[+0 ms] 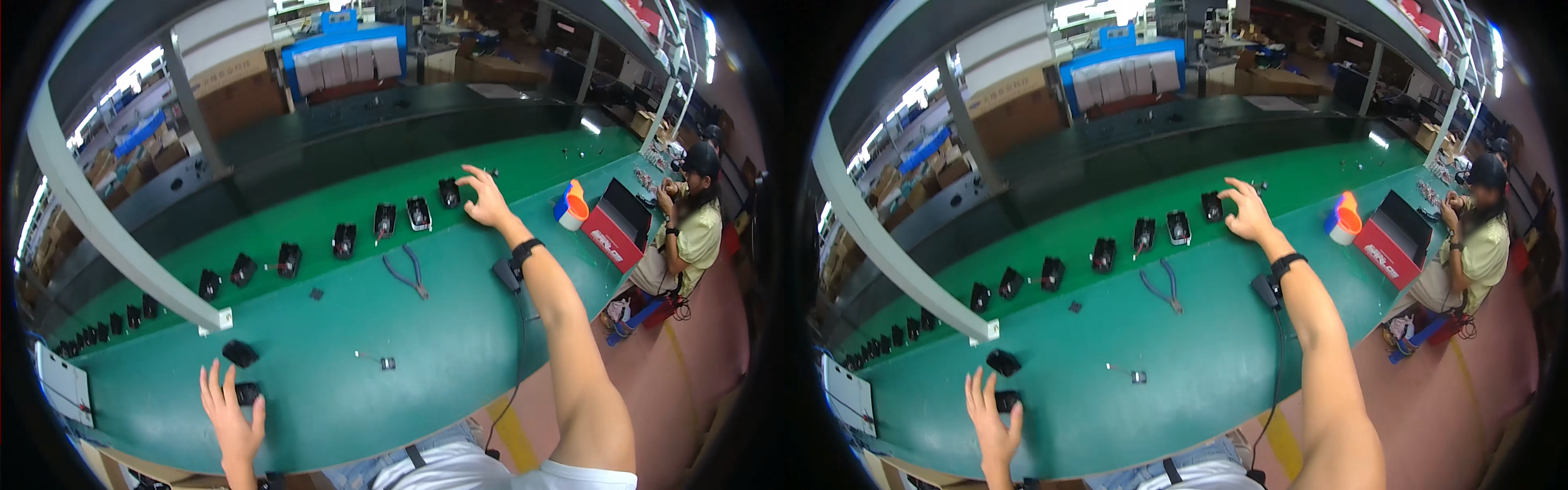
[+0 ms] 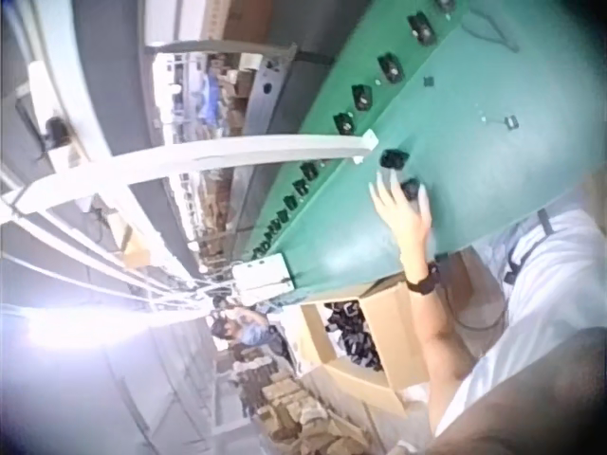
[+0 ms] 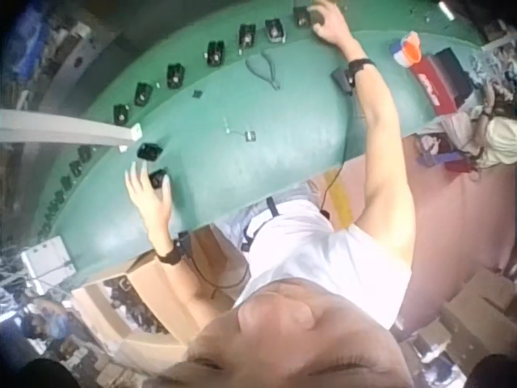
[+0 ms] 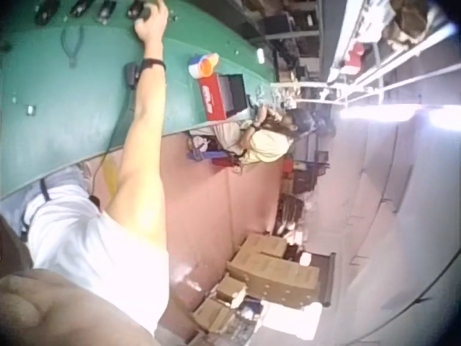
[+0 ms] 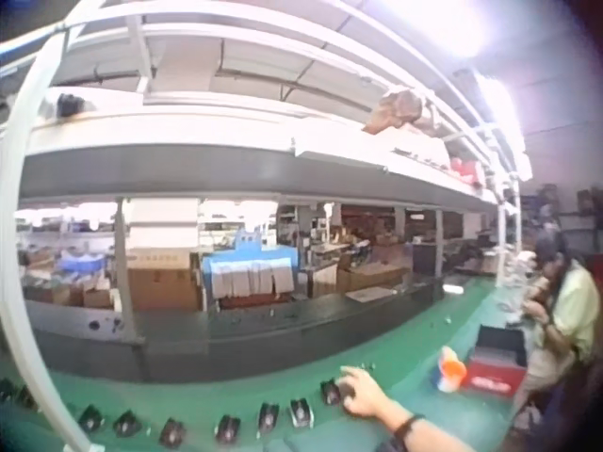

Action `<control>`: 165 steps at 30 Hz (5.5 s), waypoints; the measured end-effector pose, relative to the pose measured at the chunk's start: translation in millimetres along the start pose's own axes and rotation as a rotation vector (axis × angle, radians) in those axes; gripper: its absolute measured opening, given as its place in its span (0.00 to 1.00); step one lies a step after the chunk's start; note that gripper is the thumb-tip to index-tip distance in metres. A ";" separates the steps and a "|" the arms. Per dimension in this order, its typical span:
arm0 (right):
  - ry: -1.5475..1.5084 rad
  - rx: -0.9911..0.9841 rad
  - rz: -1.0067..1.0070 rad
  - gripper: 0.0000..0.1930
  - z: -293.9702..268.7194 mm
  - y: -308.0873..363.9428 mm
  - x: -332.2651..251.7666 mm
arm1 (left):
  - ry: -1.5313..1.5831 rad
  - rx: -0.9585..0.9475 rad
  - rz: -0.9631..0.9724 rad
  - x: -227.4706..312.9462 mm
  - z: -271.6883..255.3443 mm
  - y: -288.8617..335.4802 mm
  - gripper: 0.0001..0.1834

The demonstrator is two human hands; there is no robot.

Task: The person assembles small black electronic devices on a green workbench. They pick up a device housing, insert a small circuit board with wires, and place the completed unit on the table. The person repeats this process for multiple units, retrieving housings from a cardboard box and components from the table.

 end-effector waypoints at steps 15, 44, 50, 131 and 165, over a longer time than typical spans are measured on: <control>0.063 0.053 0.560 0.09 34.1 3.0 116.0 | 0.121 0.151 -0.053 -33.5 29.3 18.2 0.38; -1.190 -0.578 0.145 0.06 -46.9 96.8 -257.1 | 1.230 -0.216 -0.081 56.5 114.4 -75.0 0.48; -1.451 -0.543 0.298 0.04 -70.6 96.8 -284.7 | 1.376 -0.232 -0.065 72.4 106.2 -67.5 0.46; -0.695 -0.236 -0.490 0.10 -103.9 115.1 -281.9 | 1.010 -0.171 0.276 103.7 116.2 -64.5 0.52; -0.915 -0.180 -0.196 0.09 -99.0 128.7 -281.7 | 1.255 -0.233 0.174 100.1 128.9 -57.1 0.60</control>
Point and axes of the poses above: each hand's wrist, its own y-axis away from the middle knuckle, its own z-axis out of the palm, x = y × z, the point moved 3 cm from there along -y, towards the middle knuckle, and after that the axes turned 15 degrees about y, right-handed, at the moved point
